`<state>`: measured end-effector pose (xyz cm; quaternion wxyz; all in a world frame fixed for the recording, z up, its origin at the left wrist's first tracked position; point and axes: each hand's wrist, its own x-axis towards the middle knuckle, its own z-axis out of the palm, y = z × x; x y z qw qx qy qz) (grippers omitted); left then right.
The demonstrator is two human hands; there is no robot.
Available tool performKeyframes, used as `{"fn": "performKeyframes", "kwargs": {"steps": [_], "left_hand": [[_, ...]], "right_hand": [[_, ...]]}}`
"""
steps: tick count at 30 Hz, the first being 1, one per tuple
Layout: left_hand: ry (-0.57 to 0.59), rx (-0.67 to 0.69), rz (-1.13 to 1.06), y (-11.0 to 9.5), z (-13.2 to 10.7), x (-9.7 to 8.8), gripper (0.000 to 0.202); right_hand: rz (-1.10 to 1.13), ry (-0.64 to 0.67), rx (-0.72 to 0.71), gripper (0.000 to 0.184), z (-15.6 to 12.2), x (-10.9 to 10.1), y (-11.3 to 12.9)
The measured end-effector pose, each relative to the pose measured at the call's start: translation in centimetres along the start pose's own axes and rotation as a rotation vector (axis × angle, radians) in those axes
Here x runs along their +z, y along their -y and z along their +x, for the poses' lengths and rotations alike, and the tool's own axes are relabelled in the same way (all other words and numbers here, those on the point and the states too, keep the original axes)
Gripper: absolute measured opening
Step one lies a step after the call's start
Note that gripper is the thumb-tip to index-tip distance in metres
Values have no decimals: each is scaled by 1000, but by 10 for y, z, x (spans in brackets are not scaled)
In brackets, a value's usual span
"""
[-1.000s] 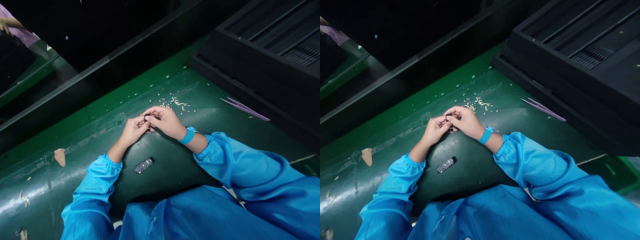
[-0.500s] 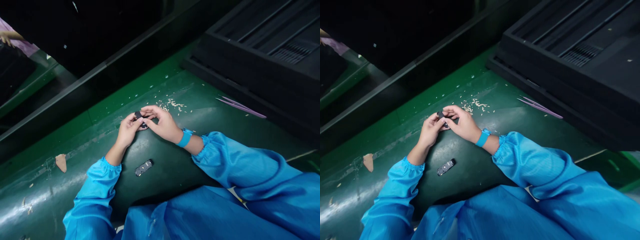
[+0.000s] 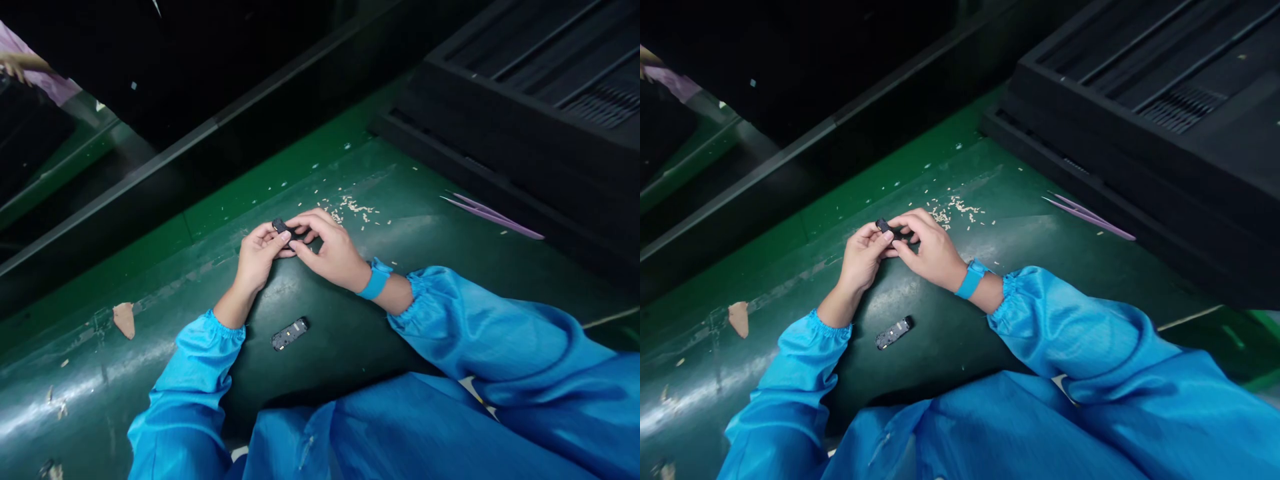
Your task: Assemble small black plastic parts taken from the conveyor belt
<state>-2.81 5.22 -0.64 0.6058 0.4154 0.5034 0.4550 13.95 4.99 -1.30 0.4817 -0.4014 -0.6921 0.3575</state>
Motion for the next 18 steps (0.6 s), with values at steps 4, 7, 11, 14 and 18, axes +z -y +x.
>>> {"fn": "performKeyframes", "kwargs": {"steps": [4,7,11,14,18], "left_hand": [[-80,89,45,5,-1,0,42],[-164,199,149,7,-5,1,39],[-162,260,267,4,-11,4,47],[-151,266,245,1,-12,6,44],[-168,236,209,1,-8,5,43]], "right_hand": [[-94,25,-36,32,-2,0,0],[-189,104,-29,37,-4,0,-1],[-167,127,57,34,-3,0,-4],[-178,126,44,30,-2,-1,-3],[-204,139,13,29,-2,-2,-1]]}}
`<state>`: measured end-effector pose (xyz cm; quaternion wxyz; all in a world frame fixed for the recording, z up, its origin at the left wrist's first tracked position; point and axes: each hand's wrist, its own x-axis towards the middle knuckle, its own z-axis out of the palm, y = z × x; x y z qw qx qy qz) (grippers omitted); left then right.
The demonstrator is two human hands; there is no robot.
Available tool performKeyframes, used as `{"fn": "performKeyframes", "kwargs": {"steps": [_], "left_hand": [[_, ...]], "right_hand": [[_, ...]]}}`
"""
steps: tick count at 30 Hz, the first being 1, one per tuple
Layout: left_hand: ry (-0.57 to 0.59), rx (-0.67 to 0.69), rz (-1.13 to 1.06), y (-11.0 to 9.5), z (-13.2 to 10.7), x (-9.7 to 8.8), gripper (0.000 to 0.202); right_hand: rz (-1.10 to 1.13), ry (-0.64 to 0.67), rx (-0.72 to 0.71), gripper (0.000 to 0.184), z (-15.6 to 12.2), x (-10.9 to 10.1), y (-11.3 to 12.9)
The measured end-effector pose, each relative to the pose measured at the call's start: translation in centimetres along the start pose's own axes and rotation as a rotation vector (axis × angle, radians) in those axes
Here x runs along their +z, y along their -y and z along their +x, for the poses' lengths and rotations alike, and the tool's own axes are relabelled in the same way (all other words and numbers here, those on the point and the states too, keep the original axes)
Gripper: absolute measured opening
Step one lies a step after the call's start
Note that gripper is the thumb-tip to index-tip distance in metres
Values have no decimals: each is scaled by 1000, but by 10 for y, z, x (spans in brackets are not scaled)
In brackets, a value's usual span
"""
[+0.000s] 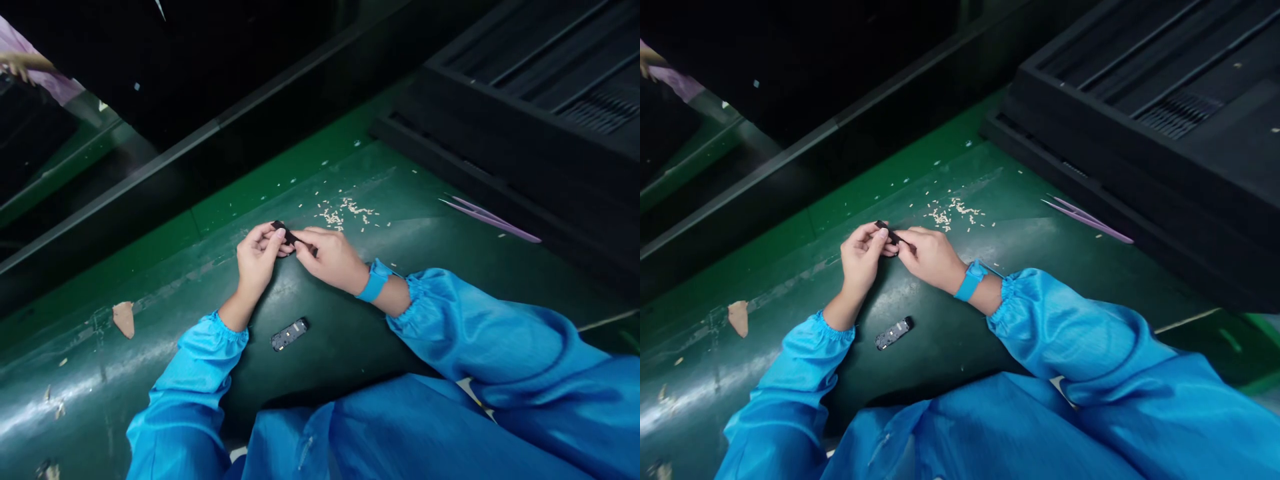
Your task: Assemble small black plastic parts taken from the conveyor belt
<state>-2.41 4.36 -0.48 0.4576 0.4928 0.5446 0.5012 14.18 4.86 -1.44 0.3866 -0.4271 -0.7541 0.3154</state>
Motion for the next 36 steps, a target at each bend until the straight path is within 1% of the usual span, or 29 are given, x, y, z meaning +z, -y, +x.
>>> {"fn": "performKeyframes", "kwargs": {"steps": [6,9,14,16,19,22,26,31,34,36], "left_hand": [[14,0,14,0,1,-1,45],[14,-1,16,-1,1,-1,41],[30,36,-11,-2,1,-2,33],[29,24,-26,-1,2,-2,32],[4,-50,-48,4,4,-5,40],[12,-93,-35,9,7,-9,50],[23,-94,-25,9,9,-10,55],[-29,-87,-132,6,6,-5,59],[-34,-50,-208,4,3,-4,58],[-28,-17,-221,3,0,-3,57]], "right_hand": [[-2,2,-13,26,-1,1,-1],[-40,15,-37,28,-3,3,-2],[-76,42,-64,36,-6,7,-3],[-89,57,-71,38,-7,6,-3],[-91,73,-59,39,-7,4,0],[-81,74,-39,36,-6,3,2],[-33,82,-9,31,-4,1,1],[121,106,49,33,2,-1,-4],[155,119,73,35,4,-1,-6],[143,126,68,35,4,-1,-6]]}}
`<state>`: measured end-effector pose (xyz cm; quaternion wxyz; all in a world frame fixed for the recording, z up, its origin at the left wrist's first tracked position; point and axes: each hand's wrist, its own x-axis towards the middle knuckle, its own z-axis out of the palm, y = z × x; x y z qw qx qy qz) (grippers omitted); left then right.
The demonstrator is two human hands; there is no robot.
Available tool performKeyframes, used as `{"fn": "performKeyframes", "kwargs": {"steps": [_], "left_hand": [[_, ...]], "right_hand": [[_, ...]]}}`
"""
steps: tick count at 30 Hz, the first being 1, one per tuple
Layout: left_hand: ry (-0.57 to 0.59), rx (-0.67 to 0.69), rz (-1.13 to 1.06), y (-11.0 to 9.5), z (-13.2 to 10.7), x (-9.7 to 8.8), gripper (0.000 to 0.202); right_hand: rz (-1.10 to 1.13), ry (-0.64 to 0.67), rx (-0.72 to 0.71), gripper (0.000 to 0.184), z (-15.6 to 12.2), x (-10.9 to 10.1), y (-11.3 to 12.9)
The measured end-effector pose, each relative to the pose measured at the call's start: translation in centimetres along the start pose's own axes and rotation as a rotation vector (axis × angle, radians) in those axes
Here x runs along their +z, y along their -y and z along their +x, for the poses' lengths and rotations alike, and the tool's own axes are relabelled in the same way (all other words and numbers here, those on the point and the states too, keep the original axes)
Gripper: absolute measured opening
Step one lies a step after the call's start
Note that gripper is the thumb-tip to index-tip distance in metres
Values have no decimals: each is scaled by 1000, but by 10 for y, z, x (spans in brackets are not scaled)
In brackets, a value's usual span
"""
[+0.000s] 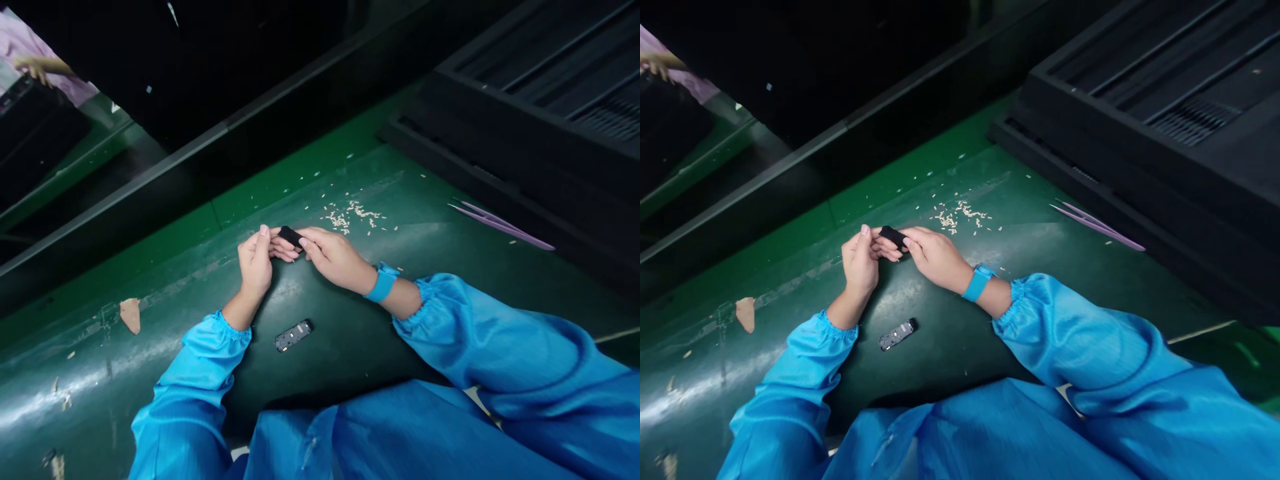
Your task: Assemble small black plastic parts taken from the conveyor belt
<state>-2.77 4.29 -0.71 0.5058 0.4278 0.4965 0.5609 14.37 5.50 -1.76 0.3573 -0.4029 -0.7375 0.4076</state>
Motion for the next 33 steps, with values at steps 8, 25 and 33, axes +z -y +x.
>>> {"fn": "performKeyframes", "kwargs": {"steps": [8,25,33], "left_hand": [[14,114,108,-6,-9,3,51],[78,-28,92,3,5,-5,38],[-115,-145,95,0,19,-3,66]], "right_hand": [[-10,-12,-31,35,0,2,-4],[114,-65,-11,29,-2,2,-5],[36,132,-168,9,-21,-10,33]]}}
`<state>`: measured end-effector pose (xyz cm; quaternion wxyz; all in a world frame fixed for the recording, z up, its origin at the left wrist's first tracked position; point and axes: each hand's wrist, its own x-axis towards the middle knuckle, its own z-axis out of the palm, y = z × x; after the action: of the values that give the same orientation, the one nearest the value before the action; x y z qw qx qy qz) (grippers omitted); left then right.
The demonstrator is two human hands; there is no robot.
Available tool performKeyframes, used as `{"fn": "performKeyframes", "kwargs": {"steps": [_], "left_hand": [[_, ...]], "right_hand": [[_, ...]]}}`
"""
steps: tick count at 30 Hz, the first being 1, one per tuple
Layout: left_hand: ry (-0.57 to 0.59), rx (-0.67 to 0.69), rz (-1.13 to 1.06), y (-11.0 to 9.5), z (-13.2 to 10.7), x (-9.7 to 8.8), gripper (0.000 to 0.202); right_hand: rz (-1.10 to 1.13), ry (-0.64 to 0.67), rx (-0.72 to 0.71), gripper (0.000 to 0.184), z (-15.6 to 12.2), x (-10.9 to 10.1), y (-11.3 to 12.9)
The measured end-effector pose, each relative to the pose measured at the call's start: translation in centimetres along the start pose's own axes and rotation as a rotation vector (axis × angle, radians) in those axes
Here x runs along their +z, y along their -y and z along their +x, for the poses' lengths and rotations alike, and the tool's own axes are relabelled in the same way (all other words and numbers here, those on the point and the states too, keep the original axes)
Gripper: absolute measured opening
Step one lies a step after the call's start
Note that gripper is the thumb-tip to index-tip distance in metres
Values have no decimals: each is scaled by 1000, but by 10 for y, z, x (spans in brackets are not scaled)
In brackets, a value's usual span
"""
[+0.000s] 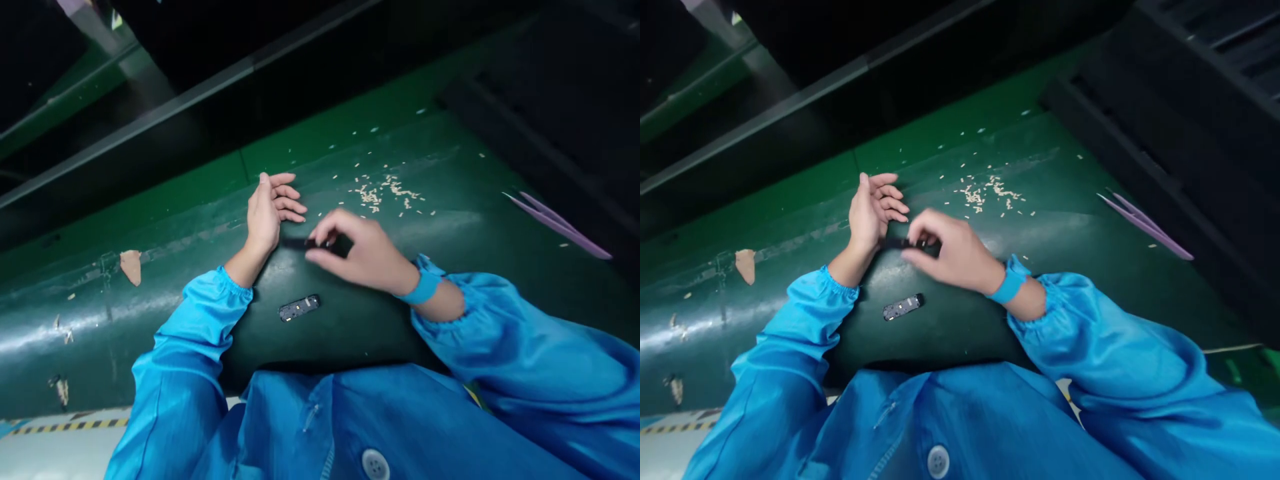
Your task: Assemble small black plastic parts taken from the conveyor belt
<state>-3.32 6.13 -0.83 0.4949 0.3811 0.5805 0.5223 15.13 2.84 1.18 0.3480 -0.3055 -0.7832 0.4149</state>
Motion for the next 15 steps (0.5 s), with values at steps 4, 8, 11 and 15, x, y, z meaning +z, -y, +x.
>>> {"fn": "performKeyframes", "kwargs": {"steps": [4,8,11,15], "left_hand": [[57,-39,-47,0,0,1,75],[112,-43,-70,2,-1,1,73],[106,-65,-48,3,-1,1,72],[116,-74,-29,4,-2,0,73]], "right_hand": [[-231,497,-372,9,-17,5,23],[-390,645,-394,6,-27,16,26],[-363,660,-332,9,-29,22,22],[-310,634,-265,12,-27,26,20]]}}
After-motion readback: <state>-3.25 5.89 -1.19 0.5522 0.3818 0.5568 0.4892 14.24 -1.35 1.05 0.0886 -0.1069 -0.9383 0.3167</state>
